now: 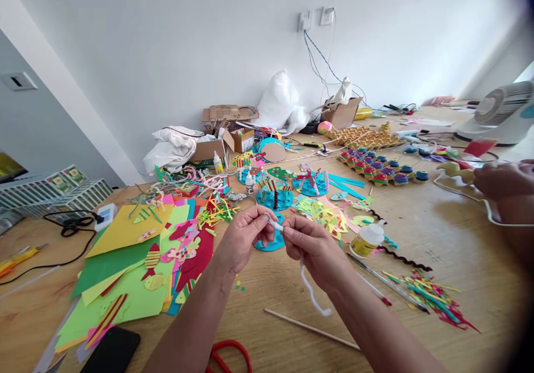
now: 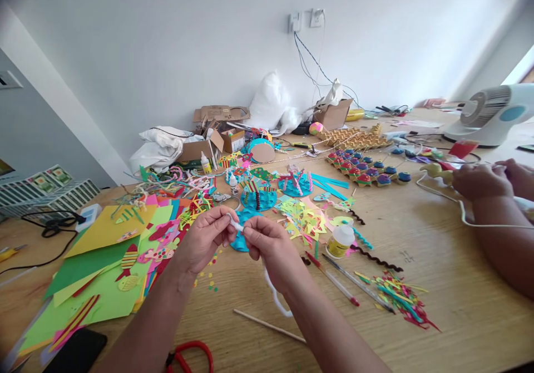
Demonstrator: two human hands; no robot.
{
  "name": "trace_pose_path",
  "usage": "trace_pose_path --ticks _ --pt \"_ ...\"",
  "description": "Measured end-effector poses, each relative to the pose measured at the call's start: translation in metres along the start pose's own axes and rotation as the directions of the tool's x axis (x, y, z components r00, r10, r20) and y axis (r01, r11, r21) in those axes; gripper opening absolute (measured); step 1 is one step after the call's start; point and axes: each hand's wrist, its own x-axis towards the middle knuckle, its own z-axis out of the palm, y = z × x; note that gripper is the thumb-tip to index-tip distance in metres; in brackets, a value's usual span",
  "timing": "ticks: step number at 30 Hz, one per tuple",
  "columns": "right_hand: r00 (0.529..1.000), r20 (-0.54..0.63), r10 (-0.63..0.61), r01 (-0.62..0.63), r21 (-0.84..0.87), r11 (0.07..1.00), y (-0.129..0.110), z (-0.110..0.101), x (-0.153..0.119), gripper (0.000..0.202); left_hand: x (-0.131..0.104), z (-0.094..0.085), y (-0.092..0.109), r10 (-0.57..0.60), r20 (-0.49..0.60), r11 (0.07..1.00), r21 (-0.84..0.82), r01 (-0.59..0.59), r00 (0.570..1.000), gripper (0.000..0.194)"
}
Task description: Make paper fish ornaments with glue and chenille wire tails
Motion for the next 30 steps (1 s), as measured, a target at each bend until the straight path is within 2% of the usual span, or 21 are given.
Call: trace_pose_path --ticks 2,5,9,13,16,18,19,21,23,24,25,26,27,30 --pt "0.992 0.083 0.099 -0.115 0.211 0.971 0.001 -0.001 0.001 0.024 0.001 0.000 -0.001 -0.019 0.034 0.998 -0.060 0.021 0.999 0.016" --pt "0.974 0.170 0.148 -0.201 0.359 0.911 0.003 -0.004 0.001 0.024 0.001 0.000 -0.003 -0.018 0.058 0.997 -0.072 0.023 0.998 0.014" --pt "0.962 0.213 0.172 -0.249 0.415 0.875 0.004 -0.006 0.001 0.021 0.001 0.001 -0.001 0.035 -0.001 0.998 -0.047 -0.035 0.999 0.007" --pt "0.956 0.210 0.205 -0.270 0.350 0.897 0.006 0.000 0.001 0.024 0.001 0.004 -0.001 0.041 -0.060 0.998 -0.039 -0.044 0.997 0.005" --pt "0.991 0.070 0.114 -0.122 0.119 0.985 0.009 0.006 0.001 0.023 0.003 0.006 -0.005 0.051 -0.121 0.999 -0.014 -0.053 0.991 0.003" --pt "0.996 -0.038 -0.078 0.069 -0.199 0.978 0.011 0.009 0.000 0.020 0.005 0.008 -0.009 0.058 -0.162 0.998 0.012 -0.057 0.985 0.004" --pt "0.977 -0.066 -0.202 0.161 -0.389 0.907 0.013 0.009 0.000 0.017 0.005 0.009 -0.011 0.058 -0.175 0.998 0.023 -0.055 0.983 0.004" --pt "0.911 -0.045 -0.411 0.261 -0.709 0.655 0.015 0.009 -0.001 0.012 0.006 0.011 -0.014 0.062 -0.189 0.998 0.039 -0.056 0.980 0.004" --pt "0.864 0.021 -0.503 0.270 -0.863 0.426 0.016 0.008 -0.002 0.015 0.006 0.013 -0.017 0.073 -0.199 0.997 0.041 -0.067 0.977 0.006" --pt "0.859 0.044 -0.511 0.269 -0.887 0.376 0.016 0.008 -0.002 0.017 0.006 0.014 -0.018 0.076 -0.201 0.997 0.036 -0.070 0.977 0.007" --pt "0.864 0.053 -0.502 0.268 -0.891 0.367 0.016 0.007 -0.002 0.017 0.005 0.014 -0.019 0.078 -0.200 0.997 0.032 -0.073 0.977 0.008" --pt "0.876 0.046 -0.481 0.265 -0.878 0.399 0.015 0.007 -0.001 0.018 0.005 0.014 -0.020 0.080 -0.197 0.997 0.034 -0.075 0.977 0.007" --pt "0.896 0.027 -0.444 0.258 -0.844 0.470 0.014 0.006 0.000 0.018 0.005 0.015 -0.021 0.088 -0.191 0.996 0.047 -0.081 0.978 0.007" --pt "0.969 -0.048 -0.241 0.173 -0.564 0.807 0.009 0.004 0.003 0.018 0.005 0.014 -0.020 0.177 -0.140 0.976 0.156 -0.155 0.974 0.008"
